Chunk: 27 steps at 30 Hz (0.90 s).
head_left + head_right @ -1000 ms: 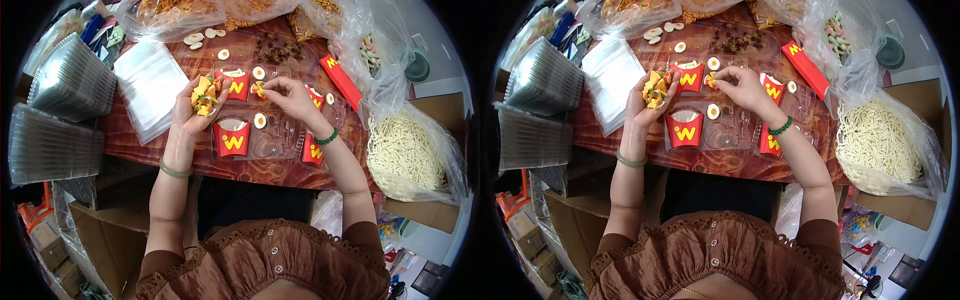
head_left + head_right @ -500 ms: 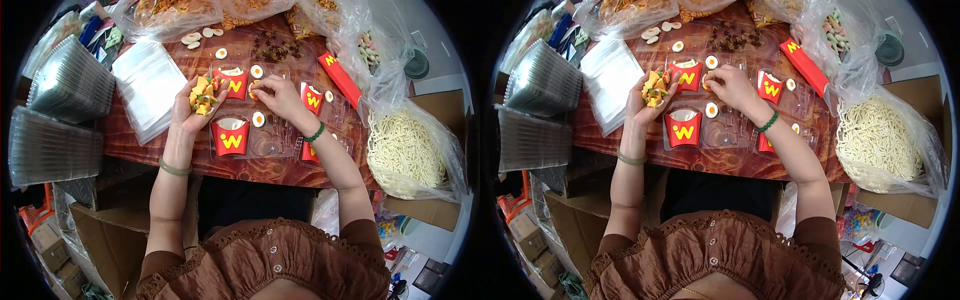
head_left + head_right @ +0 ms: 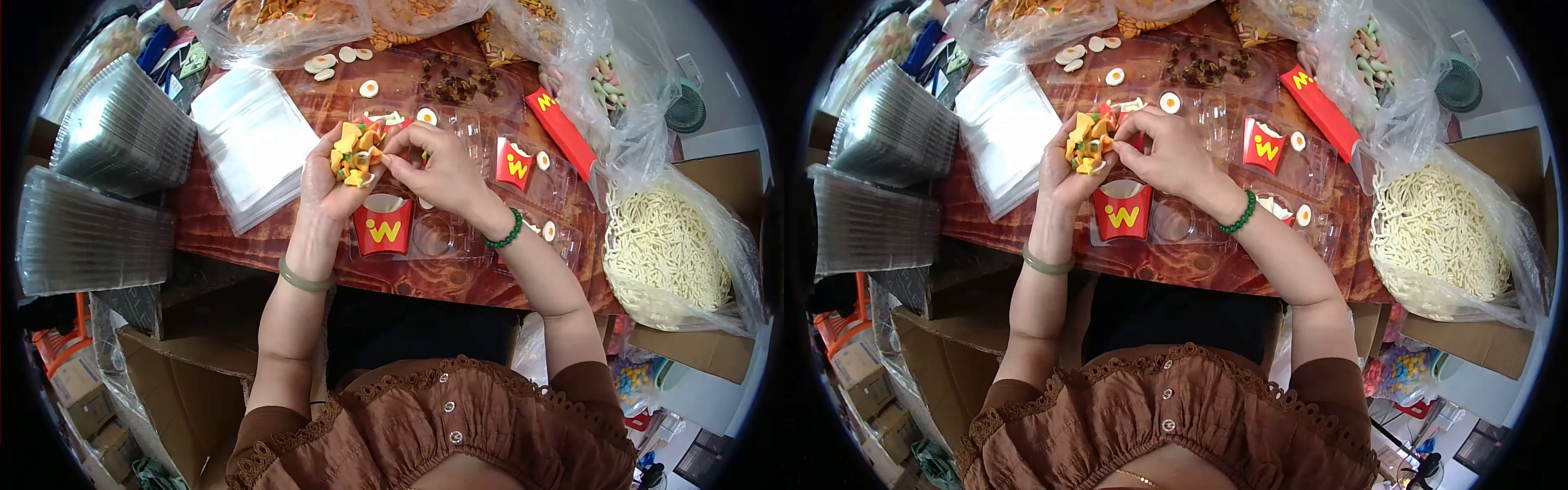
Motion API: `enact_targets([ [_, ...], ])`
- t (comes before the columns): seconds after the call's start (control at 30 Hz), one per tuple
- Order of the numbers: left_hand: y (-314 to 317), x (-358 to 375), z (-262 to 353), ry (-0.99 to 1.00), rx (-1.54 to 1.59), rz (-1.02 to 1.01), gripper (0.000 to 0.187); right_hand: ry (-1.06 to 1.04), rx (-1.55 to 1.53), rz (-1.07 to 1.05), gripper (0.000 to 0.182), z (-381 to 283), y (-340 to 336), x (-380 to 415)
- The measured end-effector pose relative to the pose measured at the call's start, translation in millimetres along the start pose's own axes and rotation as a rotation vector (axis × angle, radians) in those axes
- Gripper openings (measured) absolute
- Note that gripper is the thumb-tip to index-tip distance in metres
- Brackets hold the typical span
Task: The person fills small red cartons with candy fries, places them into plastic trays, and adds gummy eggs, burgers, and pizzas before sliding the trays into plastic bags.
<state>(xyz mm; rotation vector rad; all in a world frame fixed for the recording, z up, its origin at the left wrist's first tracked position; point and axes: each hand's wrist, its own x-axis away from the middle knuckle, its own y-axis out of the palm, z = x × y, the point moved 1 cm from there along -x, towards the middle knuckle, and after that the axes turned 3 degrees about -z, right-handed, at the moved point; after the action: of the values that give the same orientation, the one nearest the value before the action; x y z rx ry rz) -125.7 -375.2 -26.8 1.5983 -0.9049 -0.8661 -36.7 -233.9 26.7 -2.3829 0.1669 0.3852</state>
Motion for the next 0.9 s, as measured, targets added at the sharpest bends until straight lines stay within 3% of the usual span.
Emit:
enact_targets([
  [0.07,17,4,-9,0.157,-0.181,0.335,0.043,0.363,-0.355,-0.023,0.007,0,-4,6],
  [0.1,15,5,-9,0.152,-0.179,0.336,0.043,0.367,-0.353,-0.020,0.007,3,-7,7],
  [0.17,12,7,-6,0.066,0.034,0.191,0.045,0.423,-0.691,0.008,0.007,12,-18,11],
  [0.3,10,8,2,0.079,0.035,0.167,0.047,0.403,-0.580,-0.045,0.009,34,-51,17],
  [0.37,9,8,8,0.084,0.072,0.200,0.040,0.326,-0.088,-0.242,0.011,45,-62,17],
  [0.4,9,7,10,0.090,0.108,0.235,0.035,0.291,0.013,-0.301,0.014,51,-63,17],
  [0.43,9,6,10,0.076,0.122,0.234,0.043,0.295,0.013,-0.300,0.014,56,-62,16],
  [0.5,5,4,12,0.073,0.115,0.242,0.042,0.085,0.185,-0.399,0.013,65,-50,12],
  [0.73,5,2,9,0.121,0.036,0.269,0.038,0.252,0.123,-0.178,0.014,63,-33,19],
  [0.9,5,-3,-2,0.103,-0.039,0.253,0.035,0.162,-0.218,-0.090,0.013,18,-29,17],
])
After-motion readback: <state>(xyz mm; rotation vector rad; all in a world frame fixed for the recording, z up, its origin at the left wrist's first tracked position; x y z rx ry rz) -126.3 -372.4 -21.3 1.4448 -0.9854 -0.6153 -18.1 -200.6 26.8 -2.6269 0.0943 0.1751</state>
